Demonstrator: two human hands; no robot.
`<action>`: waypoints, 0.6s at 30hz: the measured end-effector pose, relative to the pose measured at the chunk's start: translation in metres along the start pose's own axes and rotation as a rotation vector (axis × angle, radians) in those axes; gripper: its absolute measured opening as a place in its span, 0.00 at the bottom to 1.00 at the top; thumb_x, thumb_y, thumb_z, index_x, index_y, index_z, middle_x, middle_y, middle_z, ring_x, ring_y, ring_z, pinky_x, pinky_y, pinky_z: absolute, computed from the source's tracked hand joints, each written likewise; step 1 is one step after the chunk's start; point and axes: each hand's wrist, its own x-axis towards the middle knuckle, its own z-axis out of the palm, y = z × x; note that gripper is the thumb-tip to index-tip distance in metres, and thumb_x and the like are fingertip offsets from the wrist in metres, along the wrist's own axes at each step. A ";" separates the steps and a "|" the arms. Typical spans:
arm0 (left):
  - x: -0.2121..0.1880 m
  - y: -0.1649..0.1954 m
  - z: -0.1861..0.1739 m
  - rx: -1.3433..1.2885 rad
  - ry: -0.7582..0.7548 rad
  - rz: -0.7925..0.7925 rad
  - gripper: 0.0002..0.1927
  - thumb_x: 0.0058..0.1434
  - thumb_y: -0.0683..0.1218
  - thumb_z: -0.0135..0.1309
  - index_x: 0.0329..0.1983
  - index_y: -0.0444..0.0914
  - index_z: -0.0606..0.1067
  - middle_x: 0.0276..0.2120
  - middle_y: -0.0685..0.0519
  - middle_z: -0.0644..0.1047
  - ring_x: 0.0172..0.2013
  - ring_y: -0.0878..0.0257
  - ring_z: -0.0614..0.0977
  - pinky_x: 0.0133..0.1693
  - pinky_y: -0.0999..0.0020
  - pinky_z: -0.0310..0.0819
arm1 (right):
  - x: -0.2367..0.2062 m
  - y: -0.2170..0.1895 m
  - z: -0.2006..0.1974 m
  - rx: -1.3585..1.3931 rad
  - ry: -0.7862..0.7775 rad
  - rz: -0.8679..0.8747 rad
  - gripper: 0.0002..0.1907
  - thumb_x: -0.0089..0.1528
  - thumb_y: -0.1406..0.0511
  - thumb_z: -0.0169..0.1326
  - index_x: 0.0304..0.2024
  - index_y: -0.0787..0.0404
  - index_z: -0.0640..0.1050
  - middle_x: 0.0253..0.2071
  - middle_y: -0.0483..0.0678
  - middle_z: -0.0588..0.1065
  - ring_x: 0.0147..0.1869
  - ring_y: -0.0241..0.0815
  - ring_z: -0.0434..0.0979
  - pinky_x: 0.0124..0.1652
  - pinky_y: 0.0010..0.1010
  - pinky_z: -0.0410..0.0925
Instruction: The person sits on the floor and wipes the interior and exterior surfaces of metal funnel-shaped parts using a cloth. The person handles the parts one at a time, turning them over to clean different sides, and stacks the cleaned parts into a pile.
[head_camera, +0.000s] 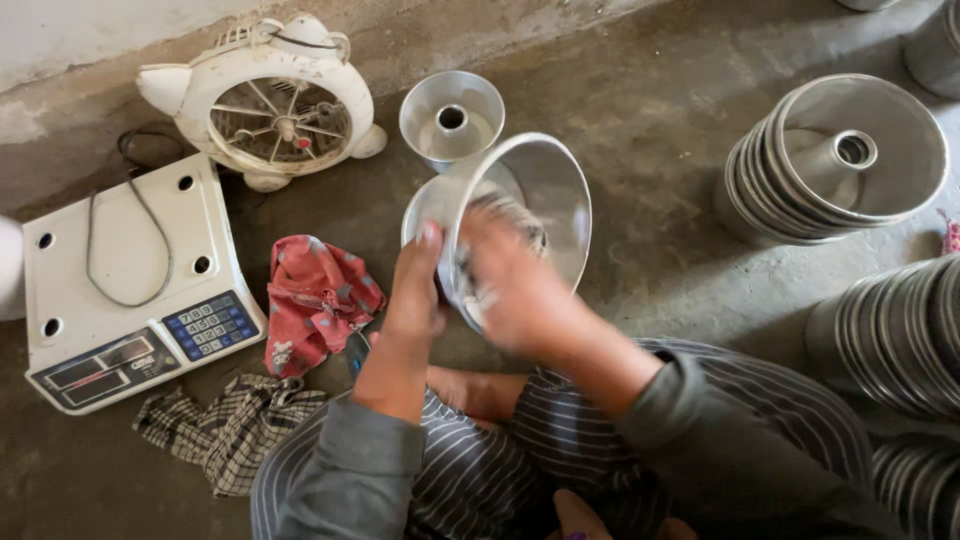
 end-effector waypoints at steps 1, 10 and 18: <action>-0.004 0.002 0.002 0.172 0.006 0.062 0.34 0.64 0.61 0.58 0.60 0.29 0.73 0.49 0.46 0.80 0.47 0.58 0.81 0.51 0.60 0.76 | -0.003 -0.004 0.004 -0.033 -0.039 0.020 0.29 0.58 0.67 0.56 0.62 0.72 0.71 0.62 0.66 0.71 0.68 0.65 0.69 0.66 0.48 0.63; -0.051 0.035 0.054 0.565 -0.245 0.285 0.38 0.44 0.51 0.77 0.54 0.31 0.73 0.44 0.52 0.80 0.44 0.66 0.81 0.49 0.69 0.78 | 0.013 0.047 -0.023 1.259 0.273 0.744 0.22 0.57 0.63 0.57 0.51 0.68 0.77 0.52 0.61 0.77 0.56 0.60 0.76 0.55 0.48 0.71; -0.029 0.032 0.022 -0.016 -0.098 -0.229 0.38 0.53 0.65 0.59 0.58 0.36 0.74 0.49 0.51 0.81 0.48 0.60 0.82 0.50 0.64 0.75 | -0.003 0.037 -0.019 0.707 0.232 0.478 0.16 0.57 0.64 0.56 0.47 0.63 0.76 0.48 0.54 0.79 0.53 0.52 0.80 0.53 0.44 0.74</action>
